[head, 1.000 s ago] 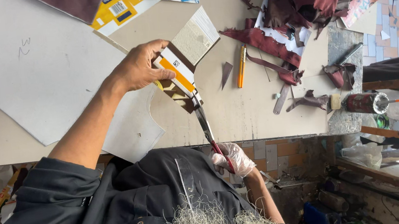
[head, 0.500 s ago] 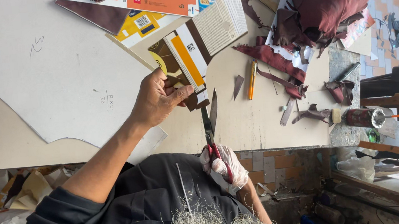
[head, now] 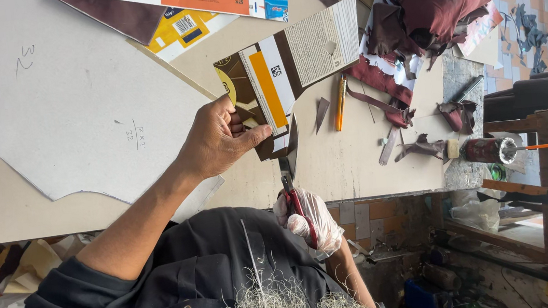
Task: The person uses shears to cut a long strip of maroon fabric along a marked line on a worktable. They then handle a paper pattern, mark it with a pencil, and cut a cardboard template with shears. The person folds and stacks the cut fabric pieces on the table.
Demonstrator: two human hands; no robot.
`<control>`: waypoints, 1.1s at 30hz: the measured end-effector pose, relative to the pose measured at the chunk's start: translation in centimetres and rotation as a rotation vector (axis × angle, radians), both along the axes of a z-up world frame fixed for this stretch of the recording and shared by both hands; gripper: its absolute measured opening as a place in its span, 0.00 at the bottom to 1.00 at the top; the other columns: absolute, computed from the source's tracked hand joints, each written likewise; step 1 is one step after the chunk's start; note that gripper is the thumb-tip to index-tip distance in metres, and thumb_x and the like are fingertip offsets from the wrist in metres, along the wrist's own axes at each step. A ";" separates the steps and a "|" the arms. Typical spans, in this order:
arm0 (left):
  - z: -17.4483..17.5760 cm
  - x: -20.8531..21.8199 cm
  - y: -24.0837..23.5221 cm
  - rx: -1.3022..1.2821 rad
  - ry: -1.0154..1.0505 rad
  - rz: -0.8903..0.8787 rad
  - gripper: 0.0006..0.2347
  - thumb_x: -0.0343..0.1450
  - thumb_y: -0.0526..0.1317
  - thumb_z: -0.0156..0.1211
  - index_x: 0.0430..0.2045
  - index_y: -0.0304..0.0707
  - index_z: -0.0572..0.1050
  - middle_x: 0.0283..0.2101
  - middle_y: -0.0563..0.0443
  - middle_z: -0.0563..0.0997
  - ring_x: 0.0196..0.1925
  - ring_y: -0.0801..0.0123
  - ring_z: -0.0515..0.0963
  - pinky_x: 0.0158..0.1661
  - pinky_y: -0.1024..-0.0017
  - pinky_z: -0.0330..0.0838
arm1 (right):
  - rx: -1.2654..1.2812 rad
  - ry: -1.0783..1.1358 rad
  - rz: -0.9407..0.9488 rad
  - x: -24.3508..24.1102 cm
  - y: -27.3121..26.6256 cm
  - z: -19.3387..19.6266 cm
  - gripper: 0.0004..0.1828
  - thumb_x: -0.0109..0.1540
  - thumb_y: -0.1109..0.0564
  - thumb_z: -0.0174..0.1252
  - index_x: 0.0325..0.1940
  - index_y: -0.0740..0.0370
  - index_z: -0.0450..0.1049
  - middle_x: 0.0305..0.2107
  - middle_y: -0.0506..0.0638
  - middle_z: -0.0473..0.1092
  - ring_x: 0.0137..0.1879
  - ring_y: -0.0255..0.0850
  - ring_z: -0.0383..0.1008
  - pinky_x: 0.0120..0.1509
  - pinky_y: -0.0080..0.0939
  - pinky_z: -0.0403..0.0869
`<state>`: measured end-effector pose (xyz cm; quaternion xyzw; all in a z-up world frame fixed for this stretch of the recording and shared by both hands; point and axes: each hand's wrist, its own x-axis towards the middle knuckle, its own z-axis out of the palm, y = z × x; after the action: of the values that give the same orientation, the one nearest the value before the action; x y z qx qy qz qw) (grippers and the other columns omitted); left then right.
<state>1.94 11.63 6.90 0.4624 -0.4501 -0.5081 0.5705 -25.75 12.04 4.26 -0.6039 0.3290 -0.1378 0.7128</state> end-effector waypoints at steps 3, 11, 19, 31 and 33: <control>-0.1 -0.1 -0.1 0.013 -0.002 -0.006 0.13 0.71 0.35 0.65 0.45 0.29 0.70 0.44 0.40 0.85 0.45 0.69 0.87 0.48 0.73 0.84 | -0.334 0.314 0.056 -0.1 0.0 0.4 0.39 0.55 0.19 0.59 0.32 0.59 0.71 0.24 0.43 0.69 0.31 0.32 0.69 0.38 0.33 0.70; -0.1 -0.6 -0.4 -0.013 0.042 0.020 0.13 0.71 0.34 0.65 0.44 0.29 0.70 0.45 0.39 0.85 0.46 0.69 0.87 0.48 0.73 0.85 | -0.259 0.332 -0.033 -0.3 0.3 -0.4 0.34 0.59 0.28 0.59 0.32 0.64 0.73 0.16 0.44 0.69 0.23 0.32 0.71 0.27 0.34 0.70; 0.0 -1.0 -0.9 0.026 0.042 0.030 0.13 0.70 0.34 0.66 0.44 0.29 0.70 0.43 0.41 0.86 0.43 0.68 0.88 0.45 0.73 0.87 | 0.023 0.193 -0.160 -0.4 0.6 -2.3 0.25 0.59 0.40 0.66 0.33 0.68 0.74 0.18 0.50 0.73 0.23 0.35 0.74 0.27 0.35 0.72; 3.2 1.5 -2.1 -0.127 -0.212 -0.011 0.12 0.67 0.35 0.71 0.40 0.27 0.78 0.35 0.43 0.87 0.31 0.72 0.83 0.32 0.74 0.80 | 0.003 -0.045 -0.031 -0.3 -0.5 -0.7 0.34 0.59 0.30 0.67 0.33 0.66 0.71 0.23 0.49 0.71 0.31 0.35 0.72 0.35 0.34 0.71; 2.9 0.7 -1.6 -0.083 -0.075 -0.051 0.11 0.68 0.35 0.70 0.40 0.28 0.78 0.35 0.44 0.87 0.29 0.76 0.83 0.30 0.76 0.81 | -0.029 -0.164 -0.022 -0.3 -0.4 -0.4 0.35 0.60 0.27 0.66 0.38 0.64 0.69 0.28 0.47 0.70 0.36 0.34 0.71 0.42 0.33 0.71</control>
<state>2.68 10.02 9.82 0.4455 -0.5034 -0.4857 0.5588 -26.10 11.64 3.84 -0.5973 0.2742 -0.1993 0.7269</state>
